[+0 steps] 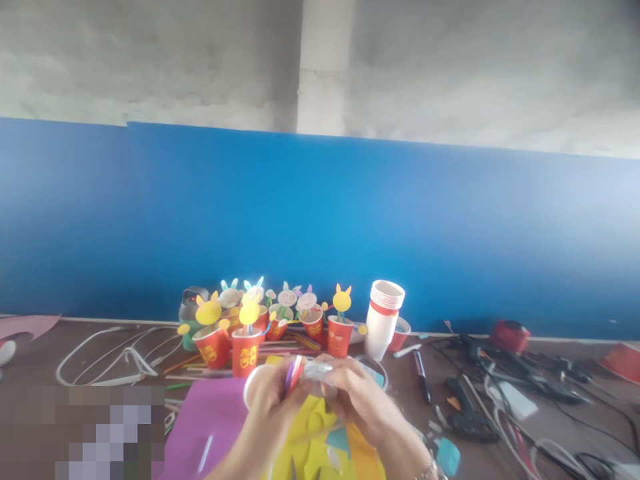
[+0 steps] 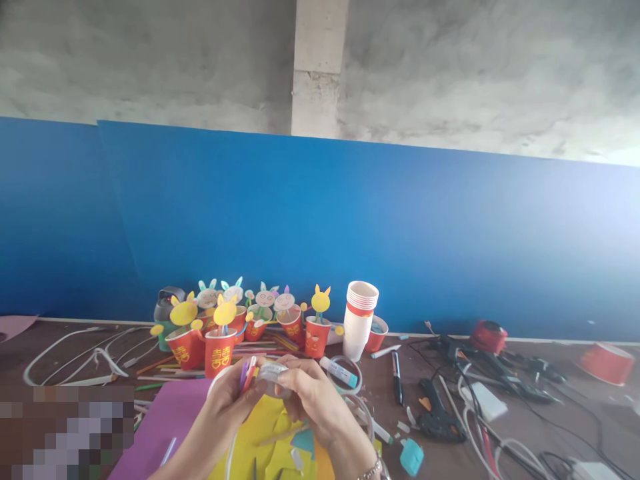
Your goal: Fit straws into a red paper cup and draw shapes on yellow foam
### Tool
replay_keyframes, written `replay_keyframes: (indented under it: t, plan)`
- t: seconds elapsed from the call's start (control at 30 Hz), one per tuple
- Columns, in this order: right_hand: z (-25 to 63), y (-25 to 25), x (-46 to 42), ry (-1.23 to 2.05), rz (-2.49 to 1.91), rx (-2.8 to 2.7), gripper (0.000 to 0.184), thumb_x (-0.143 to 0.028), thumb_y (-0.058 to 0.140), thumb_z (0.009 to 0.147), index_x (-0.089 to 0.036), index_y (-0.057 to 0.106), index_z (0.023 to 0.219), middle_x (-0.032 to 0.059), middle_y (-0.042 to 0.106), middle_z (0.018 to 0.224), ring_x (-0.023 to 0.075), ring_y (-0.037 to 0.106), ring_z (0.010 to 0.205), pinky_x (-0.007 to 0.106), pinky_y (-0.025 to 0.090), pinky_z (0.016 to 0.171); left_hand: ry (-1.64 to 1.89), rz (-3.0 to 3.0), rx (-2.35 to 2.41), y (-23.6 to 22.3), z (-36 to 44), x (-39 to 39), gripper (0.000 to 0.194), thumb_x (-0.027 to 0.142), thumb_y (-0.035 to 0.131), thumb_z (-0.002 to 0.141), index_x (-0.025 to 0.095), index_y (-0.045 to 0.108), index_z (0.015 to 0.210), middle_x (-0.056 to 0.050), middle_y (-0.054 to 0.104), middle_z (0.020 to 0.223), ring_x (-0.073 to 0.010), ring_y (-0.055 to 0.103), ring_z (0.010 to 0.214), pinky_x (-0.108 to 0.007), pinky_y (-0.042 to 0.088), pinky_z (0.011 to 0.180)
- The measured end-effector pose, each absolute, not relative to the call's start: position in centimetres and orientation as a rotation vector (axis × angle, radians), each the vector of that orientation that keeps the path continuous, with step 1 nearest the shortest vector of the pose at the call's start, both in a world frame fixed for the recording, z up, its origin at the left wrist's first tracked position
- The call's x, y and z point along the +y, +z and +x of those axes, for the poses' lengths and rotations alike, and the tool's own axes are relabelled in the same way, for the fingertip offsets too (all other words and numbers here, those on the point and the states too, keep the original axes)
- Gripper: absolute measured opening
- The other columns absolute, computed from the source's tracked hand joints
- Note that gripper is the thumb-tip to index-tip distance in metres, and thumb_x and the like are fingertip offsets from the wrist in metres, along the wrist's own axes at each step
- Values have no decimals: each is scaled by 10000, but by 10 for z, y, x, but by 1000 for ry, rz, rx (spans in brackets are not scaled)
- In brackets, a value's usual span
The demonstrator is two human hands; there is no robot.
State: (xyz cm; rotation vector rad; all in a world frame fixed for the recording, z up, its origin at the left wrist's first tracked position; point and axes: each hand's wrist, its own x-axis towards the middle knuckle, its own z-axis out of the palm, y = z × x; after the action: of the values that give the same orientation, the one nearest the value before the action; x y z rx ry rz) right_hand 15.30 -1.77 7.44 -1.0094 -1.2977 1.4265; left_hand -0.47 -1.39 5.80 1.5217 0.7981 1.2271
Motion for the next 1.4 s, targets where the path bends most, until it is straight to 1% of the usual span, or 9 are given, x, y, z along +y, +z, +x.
replay_keyframes:
  t: [0.2, 0.33, 0.5, 0.6, 0.73, 0.83, 1.0, 1.17, 1.4]
  plan:
    - [152, 82, -19, 1302, -1084, -1248, 371, -557, 632, 771, -195, 635, 851, -28, 572, 578, 94, 480, 452, 180, 309, 387, 1304, 1271, 1023, 61, -4, -19, 320, 472, 663, 788, 183, 618, 917, 85, 398, 511, -74, 312, 428, -175, 272, 411]
    - [143, 84, -24, 973, -1206, -1276, 429, -595, 613, 778, -184, 606, 659, -27, 494, 526, 120, 482, 513, 212, 351, 447, 1410, 1150, 1080, 57, -3, -18, 348, 448, 705, 743, 196, 592, 956, 67, 494, 594, -90, 431, 493, -172, 363, 461]
    - [124, 73, -29, 858, -1144, -1454, 314, -472, 632, 809, -172, 724, 807, 57, 674, 822, 197, 599, 766, 266, 448, 655, 1507, 1209, 1070, 54, 4, -22, 298, 405, 741, 705, 191, 607, 863, 7, 616, 720, -163, 586, 684, -243, 493, 648]
    - [123, 70, -27, 744, -1142, -1436, 287, -437, 608, 826, -175, 717, 782, 53, 650, 792, 189, 588, 729, 263, 443, 621, 1467, 1305, 1028, 57, 4, -28, 281, 387, 749, 697, 185, 639, 858, -4, 621, 700, -182, 602, 687, -259, 505, 639]
    - [135, 73, -27, 514, -1195, -1567, 209, -355, 571, 840, -191, 629, 726, 53, 580, 844, 180, 559, 726, 269, 459, 620, 1498, 1302, 1015, 64, -4, -33, 382, 399, 712, 742, 202, 647, 1062, -17, 646, 744, -189, 622, 722, -264, 520, 651]
    - [142, 73, -31, 412, -1114, -1711, 60, -231, 539, 834, -212, 588, 804, 88, 551, 1071, 223, 564, 1007, 312, 483, 845, 1497, 1291, 1060, 69, -10, -31, 401, 407, 714, 745, 205, 653, 1087, -37, 674, 830, -200, 633, 791, -282, 530, 725]
    - [146, 71, -35, 434, -1014, -1875, 175, -108, 515, 781, -225, 540, 909, 106, 461, 1319, 244, 391, 1320, 336, 413, 1013, 1323, 1378, 964, 76, -11, -23, 303, 481, 686, 760, 185, 668, 818, -20, 623, 717, -180, 588, 716, -274, 508, 726]
    - [147, 80, -36, 488, -992, -1947, 227, -47, 480, 740, -225, 498, 879, 100, 504, 1302, 234, 483, 1232, 331, 444, 952, 1272, 1454, 998, 77, -14, -22, 422, 569, 652, 773, 182, 542, 648, 63, 362, 534, -96, 338, 505, -192, 326, 479]
    - [147, 91, -39, 593, -1001, -1979, 203, -45, 492, 720, -224, 448, 804, 93, 566, 1187, 236, 560, 1091, 352, 443, 924, 1204, 1557, 889, 81, -19, -23, 363, 527, 567, 865, 180, 571, 761, -2, 537, 705, -136, 449, 652, -208, 395, 607]
